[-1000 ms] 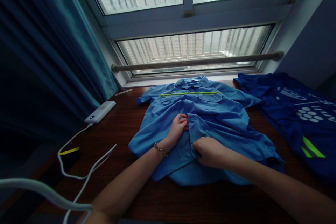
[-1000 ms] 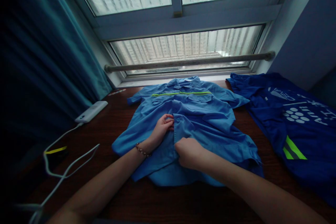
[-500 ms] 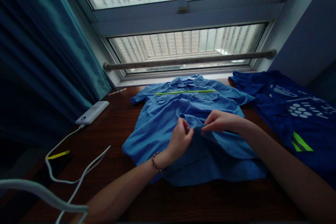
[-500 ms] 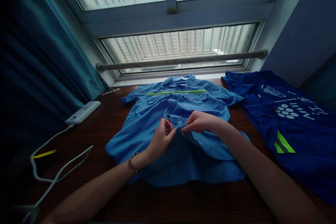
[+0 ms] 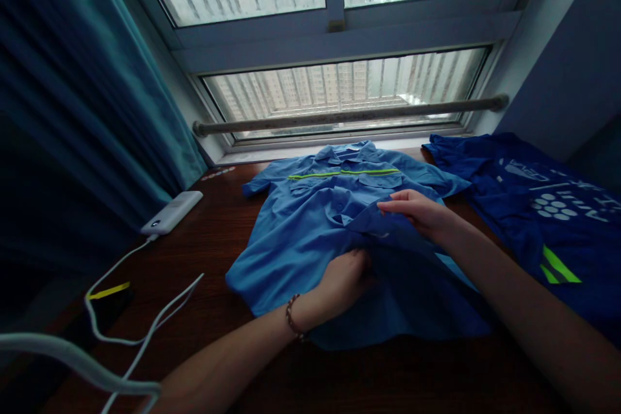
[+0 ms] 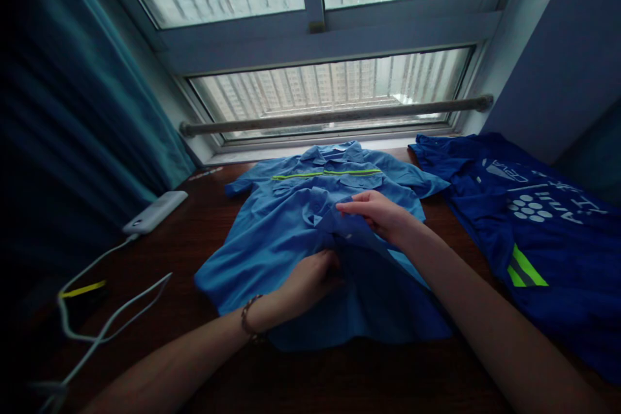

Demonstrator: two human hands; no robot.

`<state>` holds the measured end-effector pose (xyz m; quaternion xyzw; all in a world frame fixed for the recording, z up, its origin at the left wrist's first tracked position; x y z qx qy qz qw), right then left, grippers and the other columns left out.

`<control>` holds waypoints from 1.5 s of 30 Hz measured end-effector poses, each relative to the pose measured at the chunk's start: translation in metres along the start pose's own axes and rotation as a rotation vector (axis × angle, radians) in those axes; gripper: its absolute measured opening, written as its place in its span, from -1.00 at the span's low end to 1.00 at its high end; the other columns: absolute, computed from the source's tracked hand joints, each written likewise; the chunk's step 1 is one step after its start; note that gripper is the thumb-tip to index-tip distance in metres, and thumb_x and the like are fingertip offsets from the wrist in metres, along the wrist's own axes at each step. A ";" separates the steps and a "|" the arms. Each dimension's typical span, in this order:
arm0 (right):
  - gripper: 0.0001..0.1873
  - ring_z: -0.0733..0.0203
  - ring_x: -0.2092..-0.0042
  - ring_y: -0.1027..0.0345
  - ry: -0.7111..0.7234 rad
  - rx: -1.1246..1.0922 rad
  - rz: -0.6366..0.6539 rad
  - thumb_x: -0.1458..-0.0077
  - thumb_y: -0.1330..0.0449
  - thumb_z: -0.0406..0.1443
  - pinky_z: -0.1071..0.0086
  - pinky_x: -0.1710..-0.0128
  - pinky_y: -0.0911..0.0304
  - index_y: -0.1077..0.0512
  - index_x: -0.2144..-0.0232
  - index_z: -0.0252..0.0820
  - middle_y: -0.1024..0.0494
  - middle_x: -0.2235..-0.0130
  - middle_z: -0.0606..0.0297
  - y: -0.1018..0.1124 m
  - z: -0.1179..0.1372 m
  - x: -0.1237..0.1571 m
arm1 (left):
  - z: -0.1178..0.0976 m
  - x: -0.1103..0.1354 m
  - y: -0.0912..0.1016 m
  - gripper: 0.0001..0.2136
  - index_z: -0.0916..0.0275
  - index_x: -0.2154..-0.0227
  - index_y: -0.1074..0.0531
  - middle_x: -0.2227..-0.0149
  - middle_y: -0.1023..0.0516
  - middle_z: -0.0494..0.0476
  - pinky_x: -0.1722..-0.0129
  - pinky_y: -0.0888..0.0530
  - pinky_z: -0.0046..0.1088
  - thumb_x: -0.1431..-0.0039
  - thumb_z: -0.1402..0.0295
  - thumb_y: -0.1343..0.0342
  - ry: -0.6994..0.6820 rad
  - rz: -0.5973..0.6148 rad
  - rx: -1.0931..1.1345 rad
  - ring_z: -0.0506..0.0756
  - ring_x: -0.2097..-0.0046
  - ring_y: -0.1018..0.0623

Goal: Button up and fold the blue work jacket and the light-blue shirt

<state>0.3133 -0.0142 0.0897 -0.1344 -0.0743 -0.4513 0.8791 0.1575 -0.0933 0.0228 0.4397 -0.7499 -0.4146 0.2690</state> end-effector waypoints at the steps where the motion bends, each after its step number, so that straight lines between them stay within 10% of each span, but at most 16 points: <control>1: -0.69 0.56 0.74 0.11 0.009 0.005 0.010 0.21 -0.28 -0.17 0.60 0.76 0.24 -0.30 0.63 -0.31 -0.11 0.76 0.55 -0.002 -0.001 0.000 | 0.000 0.000 0.000 -0.79 0.22 0.27 -0.32 0.29 -0.40 0.08 0.38 -0.29 -0.49 0.01 0.31 -0.06 -0.005 -0.007 -0.007 0.04 0.32 -0.39; 9: -0.70 0.45 0.59 -0.18 0.001 0.024 0.061 0.21 -0.28 -0.20 0.54 0.60 -0.05 -0.40 0.46 -0.33 -0.40 0.56 0.36 -0.013 0.000 0.007 | -0.006 0.001 -0.003 -0.82 0.23 0.30 -0.34 0.32 -0.42 0.11 0.37 -0.29 -0.45 0.04 0.38 -0.06 -0.105 -0.058 -0.058 0.08 0.32 -0.40; 15: -0.68 0.49 0.64 -0.03 0.016 0.218 0.058 0.22 -0.27 -0.15 0.54 0.67 0.15 -0.36 0.56 -0.34 -0.28 0.64 0.43 -0.019 0.001 0.009 | -0.001 0.003 -0.007 -0.96 0.25 0.54 -0.36 0.52 -0.40 0.06 0.58 -0.22 -0.48 0.15 0.44 -0.09 -0.104 -0.092 -0.026 0.04 0.52 -0.37; 26: -0.74 0.46 0.58 0.06 0.356 0.747 0.049 0.07 -0.15 -0.24 0.52 0.64 0.17 -0.30 0.67 -0.29 -0.14 0.66 0.47 -0.052 -0.003 0.018 | -0.013 0.012 0.061 -0.95 0.31 0.53 -0.33 0.63 -0.39 -0.03 0.60 -0.30 -0.57 0.14 0.49 -0.08 0.195 -0.028 0.833 -0.04 0.58 -0.40; 34: -0.82 0.38 0.50 -0.19 0.514 0.897 -0.074 0.00 -0.10 -0.28 0.51 0.53 -0.02 -0.43 0.51 -0.27 -0.38 0.55 0.37 -0.057 -0.003 0.021 | -0.008 0.009 0.066 -0.85 0.36 0.49 -0.38 0.59 -0.46 0.02 0.50 -0.40 -0.53 0.21 0.46 -0.19 0.283 0.024 1.066 -0.05 0.55 -0.45; 45: -0.95 0.32 0.40 -0.26 0.563 0.850 -0.144 0.08 -0.16 -0.36 0.50 0.45 -0.11 -0.43 0.50 -0.25 -0.42 0.45 0.33 -0.055 0.002 0.022 | -0.007 0.007 0.065 -0.85 0.28 0.50 -0.29 0.54 -0.45 -0.01 0.48 -0.42 -0.50 0.12 0.41 -0.17 0.084 -0.225 0.786 0.01 0.48 -0.49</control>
Point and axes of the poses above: each hand's wrist, its own x-axis away from the middle knuckle, its own y-axis out of the back of the hand, z = x × y, the point moved 2 cm from there along -x, towards the middle knuckle
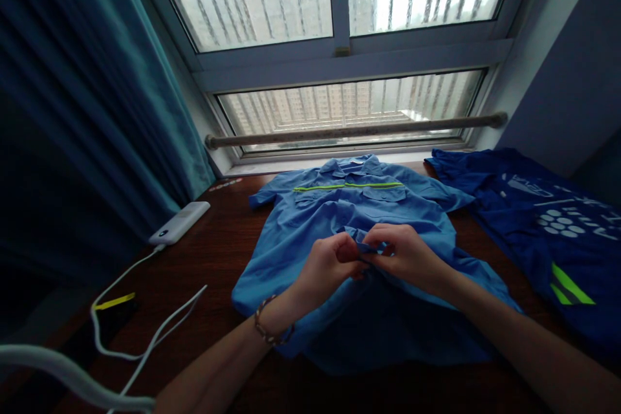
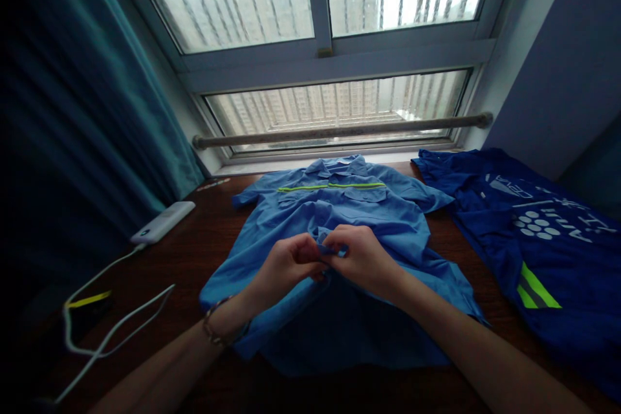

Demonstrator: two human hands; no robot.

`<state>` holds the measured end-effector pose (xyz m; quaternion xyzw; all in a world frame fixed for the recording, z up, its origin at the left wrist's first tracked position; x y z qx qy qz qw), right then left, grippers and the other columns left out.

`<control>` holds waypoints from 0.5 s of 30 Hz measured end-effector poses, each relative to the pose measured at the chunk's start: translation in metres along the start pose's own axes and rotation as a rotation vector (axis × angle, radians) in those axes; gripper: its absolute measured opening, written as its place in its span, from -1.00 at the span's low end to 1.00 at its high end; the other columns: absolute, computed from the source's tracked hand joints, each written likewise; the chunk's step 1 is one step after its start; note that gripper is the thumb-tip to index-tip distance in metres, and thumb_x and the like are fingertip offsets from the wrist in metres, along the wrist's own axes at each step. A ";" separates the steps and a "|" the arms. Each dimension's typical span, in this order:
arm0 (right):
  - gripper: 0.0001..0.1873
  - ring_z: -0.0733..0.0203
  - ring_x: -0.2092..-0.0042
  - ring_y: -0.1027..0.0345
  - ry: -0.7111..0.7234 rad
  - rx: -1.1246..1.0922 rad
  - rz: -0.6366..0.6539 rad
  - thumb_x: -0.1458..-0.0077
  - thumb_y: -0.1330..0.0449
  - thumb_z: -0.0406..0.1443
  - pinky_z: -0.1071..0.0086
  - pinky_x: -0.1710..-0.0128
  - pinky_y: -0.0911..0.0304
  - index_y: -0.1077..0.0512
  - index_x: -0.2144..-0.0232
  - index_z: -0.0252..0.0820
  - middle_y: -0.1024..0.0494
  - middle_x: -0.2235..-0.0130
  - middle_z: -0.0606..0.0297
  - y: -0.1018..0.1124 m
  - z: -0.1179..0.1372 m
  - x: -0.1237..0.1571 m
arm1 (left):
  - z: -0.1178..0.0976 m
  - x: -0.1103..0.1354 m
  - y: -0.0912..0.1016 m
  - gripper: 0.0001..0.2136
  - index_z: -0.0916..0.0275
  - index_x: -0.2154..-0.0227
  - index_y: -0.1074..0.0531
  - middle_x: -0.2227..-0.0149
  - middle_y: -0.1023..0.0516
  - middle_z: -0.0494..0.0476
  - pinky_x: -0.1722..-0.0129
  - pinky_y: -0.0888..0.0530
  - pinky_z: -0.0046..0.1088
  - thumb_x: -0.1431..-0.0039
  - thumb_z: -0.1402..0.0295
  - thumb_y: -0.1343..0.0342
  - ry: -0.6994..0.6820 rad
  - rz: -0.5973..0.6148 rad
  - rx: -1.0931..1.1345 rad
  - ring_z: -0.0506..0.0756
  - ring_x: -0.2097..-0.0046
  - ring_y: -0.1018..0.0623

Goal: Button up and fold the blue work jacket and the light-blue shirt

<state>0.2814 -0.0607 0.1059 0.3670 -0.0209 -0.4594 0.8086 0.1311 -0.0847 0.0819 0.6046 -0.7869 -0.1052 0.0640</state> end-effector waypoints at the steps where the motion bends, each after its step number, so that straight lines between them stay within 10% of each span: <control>1: -0.95 0.32 0.41 -0.26 -0.006 0.000 -0.002 0.08 -0.16 -0.38 0.50 0.44 -0.11 -0.43 0.48 -0.24 -0.42 0.46 0.34 0.000 -0.001 0.000 | 0.001 0.000 0.000 -0.86 0.27 0.48 -0.29 0.52 -0.46 -0.01 0.46 -0.42 -0.50 0.10 0.40 -0.15 -0.067 -0.031 -0.085 0.01 0.46 -0.50; 9: -0.91 0.34 0.45 -0.25 0.064 0.034 0.003 0.09 -0.12 -0.44 0.51 0.47 -0.10 -0.42 0.49 -0.25 -0.42 0.49 0.34 0.002 -0.006 -0.001 | 0.011 0.001 0.003 -0.68 0.20 0.09 -0.22 0.36 -0.49 0.07 0.28 -0.40 -0.44 -0.06 0.32 -0.03 -0.494 -0.115 -0.592 0.02 0.30 -0.48; 15: -0.95 0.35 0.46 -0.26 0.132 0.028 -0.005 0.07 -0.16 -0.40 0.51 0.46 -0.13 -0.43 0.46 -0.23 -0.43 0.48 0.34 0.004 -0.001 0.000 | 0.001 -0.002 0.010 -0.79 0.20 0.28 -0.34 0.18 -0.41 0.17 0.12 -0.35 -0.28 0.03 0.34 -0.13 -0.812 -0.150 -0.698 0.12 0.10 -0.38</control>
Point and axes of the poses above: each hand's wrist, its own x-axis away from the middle knuckle, its own y-axis out of the back of the hand, z = x × y, the point moved 2 cm from there along -x, towards the middle knuckle
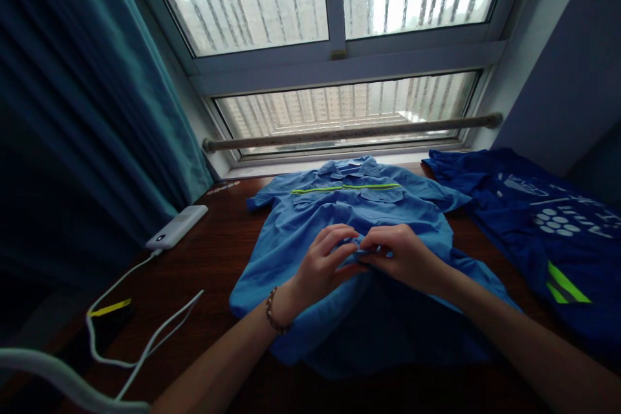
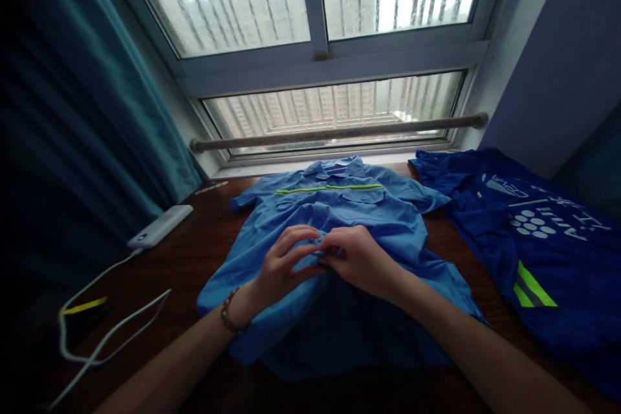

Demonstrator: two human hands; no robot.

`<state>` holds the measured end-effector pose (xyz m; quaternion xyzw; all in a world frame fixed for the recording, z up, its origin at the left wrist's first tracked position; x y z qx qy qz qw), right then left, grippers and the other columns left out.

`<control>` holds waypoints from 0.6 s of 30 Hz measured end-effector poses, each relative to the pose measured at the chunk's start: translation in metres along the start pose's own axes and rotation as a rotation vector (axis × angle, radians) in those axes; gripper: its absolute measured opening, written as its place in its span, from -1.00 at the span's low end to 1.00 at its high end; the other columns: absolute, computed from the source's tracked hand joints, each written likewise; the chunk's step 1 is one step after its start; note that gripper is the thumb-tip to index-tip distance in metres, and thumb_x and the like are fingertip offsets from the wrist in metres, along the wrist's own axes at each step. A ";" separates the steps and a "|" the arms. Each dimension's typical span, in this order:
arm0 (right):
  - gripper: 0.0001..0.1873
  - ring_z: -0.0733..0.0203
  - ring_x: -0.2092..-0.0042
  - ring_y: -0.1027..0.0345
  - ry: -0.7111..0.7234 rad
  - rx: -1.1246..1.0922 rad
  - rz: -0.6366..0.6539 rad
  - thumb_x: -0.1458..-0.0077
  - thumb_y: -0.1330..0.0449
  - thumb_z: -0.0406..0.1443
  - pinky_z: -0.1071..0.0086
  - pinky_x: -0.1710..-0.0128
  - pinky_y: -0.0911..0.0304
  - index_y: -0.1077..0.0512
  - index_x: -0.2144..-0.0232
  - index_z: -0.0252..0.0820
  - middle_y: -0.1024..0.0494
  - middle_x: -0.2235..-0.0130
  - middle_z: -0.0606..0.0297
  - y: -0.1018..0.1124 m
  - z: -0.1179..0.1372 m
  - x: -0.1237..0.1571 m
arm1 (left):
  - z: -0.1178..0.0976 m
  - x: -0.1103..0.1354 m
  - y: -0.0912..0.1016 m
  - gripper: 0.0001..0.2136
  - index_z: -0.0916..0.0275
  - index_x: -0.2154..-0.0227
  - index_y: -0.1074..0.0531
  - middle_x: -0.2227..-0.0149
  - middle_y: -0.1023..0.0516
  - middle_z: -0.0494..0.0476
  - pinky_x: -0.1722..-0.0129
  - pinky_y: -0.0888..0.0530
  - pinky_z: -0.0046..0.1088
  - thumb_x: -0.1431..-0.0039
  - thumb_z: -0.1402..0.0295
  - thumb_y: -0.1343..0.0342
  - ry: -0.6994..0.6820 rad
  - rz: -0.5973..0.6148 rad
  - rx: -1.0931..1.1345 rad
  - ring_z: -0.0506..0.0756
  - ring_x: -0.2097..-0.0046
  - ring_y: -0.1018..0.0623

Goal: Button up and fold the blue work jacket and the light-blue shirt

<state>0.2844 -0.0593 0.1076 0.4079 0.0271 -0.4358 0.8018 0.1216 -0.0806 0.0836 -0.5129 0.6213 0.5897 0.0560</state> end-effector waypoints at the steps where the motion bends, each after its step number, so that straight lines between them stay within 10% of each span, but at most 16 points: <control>1: -0.95 0.36 0.46 -0.27 0.024 0.001 -0.025 0.05 -0.16 -0.39 0.51 0.46 -0.14 -0.42 0.45 -0.23 -0.43 0.48 0.34 0.000 0.002 0.000 | 0.000 0.000 0.001 -0.80 0.21 0.29 -0.33 0.18 -0.41 0.17 0.11 -0.35 -0.28 0.03 0.37 -0.13 -0.020 -0.015 0.037 0.11 0.08 -0.37; 9: -0.81 0.33 0.40 -0.28 0.219 0.172 -0.133 -0.11 0.00 -0.36 0.48 0.42 -0.18 -0.42 0.39 -0.23 -0.43 0.42 0.25 -0.005 0.011 0.007 | -0.003 0.007 -0.002 -0.90 0.22 0.44 -0.21 0.34 -0.40 0.08 0.25 -0.39 -0.40 -0.03 0.50 -0.03 0.096 -0.091 0.229 0.01 0.27 -0.41; 18: -0.74 0.20 0.33 -0.30 0.617 0.664 -0.184 -0.08 0.04 -0.48 0.34 0.37 -0.29 -0.34 0.19 -0.39 -0.43 0.37 0.11 -0.009 0.014 0.019 | -0.012 0.006 0.004 -0.72 0.20 0.17 -0.16 0.33 -0.38 0.09 0.25 -0.41 -0.41 -0.05 0.56 0.02 0.009 -0.133 0.002 0.01 0.26 -0.40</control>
Point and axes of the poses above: each hand's wrist, its own x-axis away from the middle knuckle, its own y-axis out of the back of the hand, z = x × y, the point moved 2 cm from there along -x, towards the middle knuckle
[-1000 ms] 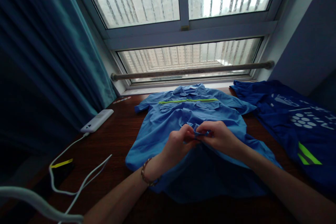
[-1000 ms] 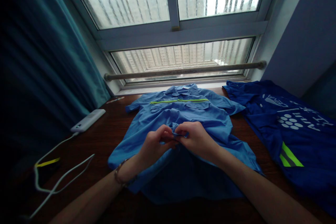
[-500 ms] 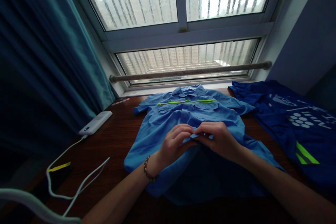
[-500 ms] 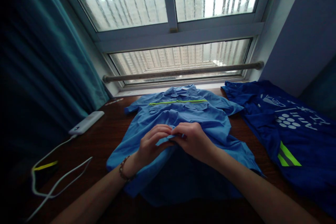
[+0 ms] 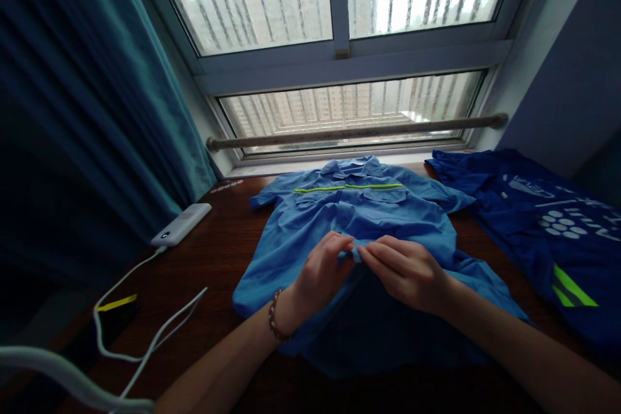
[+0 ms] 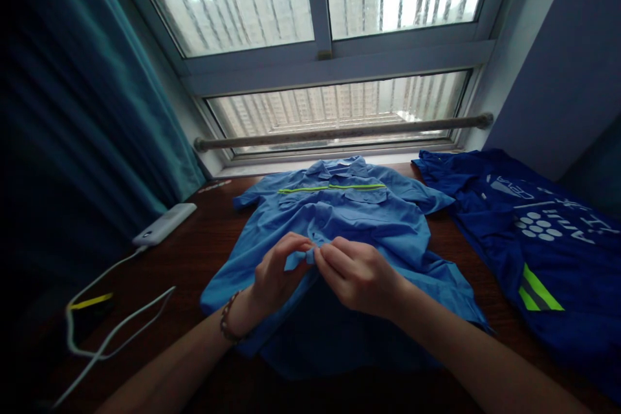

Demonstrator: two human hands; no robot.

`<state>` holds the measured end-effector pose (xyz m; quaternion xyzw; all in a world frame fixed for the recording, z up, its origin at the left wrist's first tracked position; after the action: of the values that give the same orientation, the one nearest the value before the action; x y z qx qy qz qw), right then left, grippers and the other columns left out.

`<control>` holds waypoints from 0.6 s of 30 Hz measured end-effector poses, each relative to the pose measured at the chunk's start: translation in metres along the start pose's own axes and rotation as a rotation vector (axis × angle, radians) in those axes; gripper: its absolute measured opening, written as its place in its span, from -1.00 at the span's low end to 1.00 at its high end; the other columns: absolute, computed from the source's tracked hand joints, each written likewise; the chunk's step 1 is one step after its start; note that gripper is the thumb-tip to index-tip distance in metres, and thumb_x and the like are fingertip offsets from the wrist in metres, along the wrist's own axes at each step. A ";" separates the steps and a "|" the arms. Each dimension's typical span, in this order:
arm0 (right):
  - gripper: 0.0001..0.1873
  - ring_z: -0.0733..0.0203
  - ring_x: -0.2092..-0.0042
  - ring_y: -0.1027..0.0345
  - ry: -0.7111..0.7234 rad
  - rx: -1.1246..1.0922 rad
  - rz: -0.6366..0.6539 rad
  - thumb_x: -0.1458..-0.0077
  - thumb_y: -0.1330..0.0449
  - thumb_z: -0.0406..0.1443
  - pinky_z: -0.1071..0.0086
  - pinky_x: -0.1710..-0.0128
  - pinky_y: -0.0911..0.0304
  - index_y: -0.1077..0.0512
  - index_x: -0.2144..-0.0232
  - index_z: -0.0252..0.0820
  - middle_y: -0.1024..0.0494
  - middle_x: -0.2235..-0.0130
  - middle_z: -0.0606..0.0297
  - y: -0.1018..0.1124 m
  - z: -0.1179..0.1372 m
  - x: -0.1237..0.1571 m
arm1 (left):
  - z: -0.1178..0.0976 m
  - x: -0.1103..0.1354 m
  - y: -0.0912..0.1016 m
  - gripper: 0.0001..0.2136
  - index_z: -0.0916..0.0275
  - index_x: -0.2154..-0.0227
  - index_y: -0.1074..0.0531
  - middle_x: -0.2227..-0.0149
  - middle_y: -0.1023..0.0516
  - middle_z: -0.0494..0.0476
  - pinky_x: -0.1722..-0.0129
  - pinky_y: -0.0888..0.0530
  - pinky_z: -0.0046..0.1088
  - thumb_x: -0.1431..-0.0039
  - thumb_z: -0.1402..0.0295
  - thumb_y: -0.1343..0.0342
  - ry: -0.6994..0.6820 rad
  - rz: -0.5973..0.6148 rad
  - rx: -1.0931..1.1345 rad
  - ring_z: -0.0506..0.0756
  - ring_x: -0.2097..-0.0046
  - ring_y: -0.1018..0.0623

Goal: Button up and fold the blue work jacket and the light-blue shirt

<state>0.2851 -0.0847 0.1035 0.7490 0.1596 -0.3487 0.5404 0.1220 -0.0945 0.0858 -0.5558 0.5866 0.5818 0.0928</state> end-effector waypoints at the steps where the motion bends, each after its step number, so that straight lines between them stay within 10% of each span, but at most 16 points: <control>1: -0.74 0.20 0.32 -0.31 0.029 0.026 -0.010 -0.08 0.04 -0.49 0.34 0.36 -0.30 -0.34 0.19 -0.40 -0.43 0.37 0.11 0.001 0.001 -0.001 | -0.001 0.000 0.001 -0.71 0.21 0.15 -0.16 0.33 -0.37 0.10 0.25 -0.41 -0.40 -0.05 0.57 0.03 -0.023 0.004 -0.022 0.02 0.25 -0.40; 18: -0.69 0.15 0.22 -0.32 0.050 0.060 -0.120 -0.02 -0.03 -0.48 0.33 0.26 -0.33 -0.29 0.12 -0.44 -0.46 0.29 0.10 0.000 0.006 0.002 | -0.008 -0.001 0.006 -0.79 0.32 0.24 -0.27 0.23 -0.45 0.24 0.13 -0.42 -0.32 -0.03 0.61 0.04 -0.147 -0.016 -0.085 0.10 0.09 -0.42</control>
<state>0.2839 -0.0908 0.1013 0.7625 0.2069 -0.3664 0.4915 0.1226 -0.1024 0.0923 -0.5195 0.5486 0.6447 0.1164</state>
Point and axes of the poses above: each hand's wrist, its own x-axis away from the middle knuckle, its own y-axis out of the back of the hand, z = x × y, the point moved 2 cm from there along -x, towards the middle knuckle
